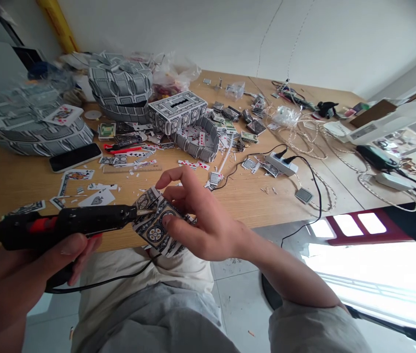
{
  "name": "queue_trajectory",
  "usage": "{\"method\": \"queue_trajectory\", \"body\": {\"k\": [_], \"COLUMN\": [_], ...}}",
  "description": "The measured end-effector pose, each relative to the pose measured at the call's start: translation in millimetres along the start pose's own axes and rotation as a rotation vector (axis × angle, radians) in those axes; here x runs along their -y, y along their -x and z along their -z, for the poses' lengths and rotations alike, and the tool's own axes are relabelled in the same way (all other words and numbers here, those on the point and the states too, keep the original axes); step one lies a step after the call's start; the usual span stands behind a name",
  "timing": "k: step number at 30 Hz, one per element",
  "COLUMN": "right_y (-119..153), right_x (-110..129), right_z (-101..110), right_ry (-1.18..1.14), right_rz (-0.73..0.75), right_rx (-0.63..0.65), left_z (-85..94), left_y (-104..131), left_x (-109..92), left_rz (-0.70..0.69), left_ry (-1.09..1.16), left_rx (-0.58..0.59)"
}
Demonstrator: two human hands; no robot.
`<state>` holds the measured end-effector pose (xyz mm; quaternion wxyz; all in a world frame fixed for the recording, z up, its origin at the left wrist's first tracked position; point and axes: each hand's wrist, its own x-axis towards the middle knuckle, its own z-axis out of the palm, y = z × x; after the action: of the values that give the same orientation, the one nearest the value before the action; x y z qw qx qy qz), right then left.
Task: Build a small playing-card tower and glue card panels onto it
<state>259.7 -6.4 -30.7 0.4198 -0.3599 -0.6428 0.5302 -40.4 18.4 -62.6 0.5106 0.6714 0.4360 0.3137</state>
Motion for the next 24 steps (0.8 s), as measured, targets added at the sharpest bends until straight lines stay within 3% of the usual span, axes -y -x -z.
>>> {"method": "queue_trajectory", "body": {"k": [5,14,20,24], "right_y": [0.0,0.5,1.9,1.2], "right_x": [0.6,0.4,-0.7,-2.0], "right_z": [-1.8,-5.7,-1.9,1.6], "right_ry": [0.001,-0.013,-0.019,-0.044], "right_rz": [-0.023,0.0,-0.02,0.004], "right_rx": [-0.02,-0.004,-0.026,-0.002], "left_z": [5.3,-6.2,13.6,17.2], "left_y": [1.6,-4.6,-5.6,-19.1], "left_x": [7.2,-10.2,10.6,4.3], "left_rz": [-0.018,-0.011,-0.021,-0.037], "left_ry": [0.014,0.081,0.149,0.359], "left_rx": [0.008,-0.009,0.166,0.199]}}
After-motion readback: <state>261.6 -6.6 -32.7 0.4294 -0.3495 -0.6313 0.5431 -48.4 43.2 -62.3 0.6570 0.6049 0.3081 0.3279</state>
